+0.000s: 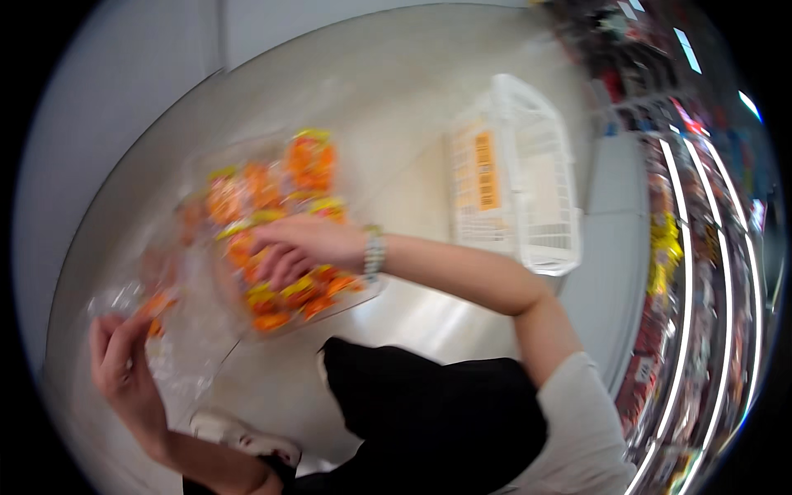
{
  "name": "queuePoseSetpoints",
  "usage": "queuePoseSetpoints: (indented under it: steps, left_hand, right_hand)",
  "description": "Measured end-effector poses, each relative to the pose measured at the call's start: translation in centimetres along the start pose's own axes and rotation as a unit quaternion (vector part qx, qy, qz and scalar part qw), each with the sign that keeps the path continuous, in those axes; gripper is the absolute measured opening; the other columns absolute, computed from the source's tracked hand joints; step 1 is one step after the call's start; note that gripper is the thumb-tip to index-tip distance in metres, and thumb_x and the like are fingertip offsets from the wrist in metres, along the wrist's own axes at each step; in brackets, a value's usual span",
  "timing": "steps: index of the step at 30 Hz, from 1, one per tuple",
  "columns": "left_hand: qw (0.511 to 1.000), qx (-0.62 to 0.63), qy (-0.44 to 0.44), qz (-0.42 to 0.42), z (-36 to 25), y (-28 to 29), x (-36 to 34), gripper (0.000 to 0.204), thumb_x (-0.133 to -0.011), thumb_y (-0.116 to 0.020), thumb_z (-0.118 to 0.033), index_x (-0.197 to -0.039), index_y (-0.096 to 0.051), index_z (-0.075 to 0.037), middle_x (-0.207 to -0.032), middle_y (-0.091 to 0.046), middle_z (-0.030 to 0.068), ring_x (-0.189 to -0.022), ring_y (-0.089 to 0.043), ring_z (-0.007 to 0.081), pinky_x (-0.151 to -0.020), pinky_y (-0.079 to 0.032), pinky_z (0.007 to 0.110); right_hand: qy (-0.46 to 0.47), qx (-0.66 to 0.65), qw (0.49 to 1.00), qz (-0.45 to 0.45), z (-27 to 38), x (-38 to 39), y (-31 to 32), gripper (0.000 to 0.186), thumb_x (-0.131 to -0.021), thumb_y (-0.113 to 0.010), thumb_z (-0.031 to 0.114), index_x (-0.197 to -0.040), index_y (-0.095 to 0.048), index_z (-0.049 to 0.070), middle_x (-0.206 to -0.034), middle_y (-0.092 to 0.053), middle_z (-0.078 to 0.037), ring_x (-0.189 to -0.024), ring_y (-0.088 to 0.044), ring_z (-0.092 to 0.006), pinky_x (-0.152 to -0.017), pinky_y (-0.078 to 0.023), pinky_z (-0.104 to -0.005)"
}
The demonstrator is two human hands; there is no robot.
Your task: The person sits on the floor and unpacks small, individually wrapped orange snacks from a large plastic bag. They place the snacks one by one into a clear plastic tray, arranging them in neat rows.
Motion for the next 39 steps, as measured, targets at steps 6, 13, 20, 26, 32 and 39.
queuePoseSetpoints:
  steps: [6,13,20,26,32,39]
  left_hand:
    - [0.977,-0.137,-0.054,-0.151,-1.7,6.8,1.2,0.014,-0.068,-0.069,0.009,-0.079,-0.066,0.001,-0.067,-0.041,0.003,-0.068,-0.045,0.0164,-0.058,-0.035,0.027]
    - [0.978,0.073,-0.088,-0.176,-3.3,4.7,2.9,0.028,-0.046,-0.063,-0.02,-0.07,-0.074,-0.012,-0.067,-0.037,-0.0021,-0.059,-0.042,0.0143,-0.053,-0.031,0.025]
    - [0.956,0.292,-0.015,0.021,-2.0,0.7,2.3,0.018,-0.058,-0.074,-0.008,-0.076,-0.074,-0.008,-0.069,-0.045,-0.0001,-0.072,-0.056,0.017,-0.071,-0.05,0.032]
    - [0.946,-0.005,0.32,0.047,8.1,1.0,1.9,0.013,-0.081,-0.059,-0.002,-0.093,-0.064,0.002,-0.083,-0.063,0.0158,-0.085,-0.064,0.0283,-0.077,-0.051,0.036]
    - [0.847,-0.235,0.446,0.168,24.3,-2.0,11.1,0.028,-0.081,-0.061,-0.011,-0.106,-0.062,0.001,-0.088,-0.066,0.0192,-0.086,-0.065,0.0289,-0.075,-0.05,0.037]
    - [0.917,-0.185,0.351,0.044,21.4,-5.8,7.9,0.053,-0.073,-0.073,-0.025,-0.12,-0.055,-0.01,-0.138,-0.042,0.0187,-0.122,-0.044,0.0382,-0.098,-0.04,0.042]
  right_hand:
    - [0.001,0.125,0.99,0.06,-1.0,0.0,-3.5,0.041,-0.092,-0.054,0.042,-0.109,-0.058,0.006,-0.1,-0.064,-0.006,-0.087,-0.062,-0.0112,-0.075,-0.049,-0.0243]
    - [-0.012,-0.02,0.984,0.174,2.3,-0.8,-7.2,0.046,-0.093,-0.053,0.028,-0.129,-0.045,0.001,-0.114,-0.06,-0.013,-0.093,-0.063,-0.0149,-0.08,-0.05,-0.0275]
    - [-0.058,0.023,0.946,0.319,1.7,0.7,-7.8,0.049,-0.085,-0.069,0.021,-0.124,-0.047,0.002,-0.09,-0.067,-0.005,-0.077,-0.065,-0.0097,-0.06,-0.047,-0.022]
    - [0.038,0.058,0.997,0.041,1.0,0.2,-4.3,0.048,-0.088,-0.065,0.023,-0.126,-0.043,0.004,-0.065,-0.054,0.003,-0.054,-0.054,-0.0036,-0.045,-0.04,-0.0182]
    - [0.128,0.112,0.982,-0.084,2.1,-2.7,1.1,0.061,-0.092,-0.059,0.019,-0.142,-0.027,0.005,-0.084,-0.06,-0.003,-0.067,-0.058,-0.008,-0.058,-0.049,-0.0229]
    - [0.149,0.223,0.951,-0.152,3.1,-4.1,0.4,0.059,-0.088,-0.061,0.018,-0.138,-0.034,0.002,-0.133,-0.045,-0.012,-0.101,-0.057,-0.0125,-0.084,-0.048,-0.0276]
Point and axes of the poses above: each hand's wrist, its own x-axis away from the middle knuckle, its own y-axis out of the back of the hand, z = x × y, the point moved 2 cm from there along -x, towards the middle knuckle
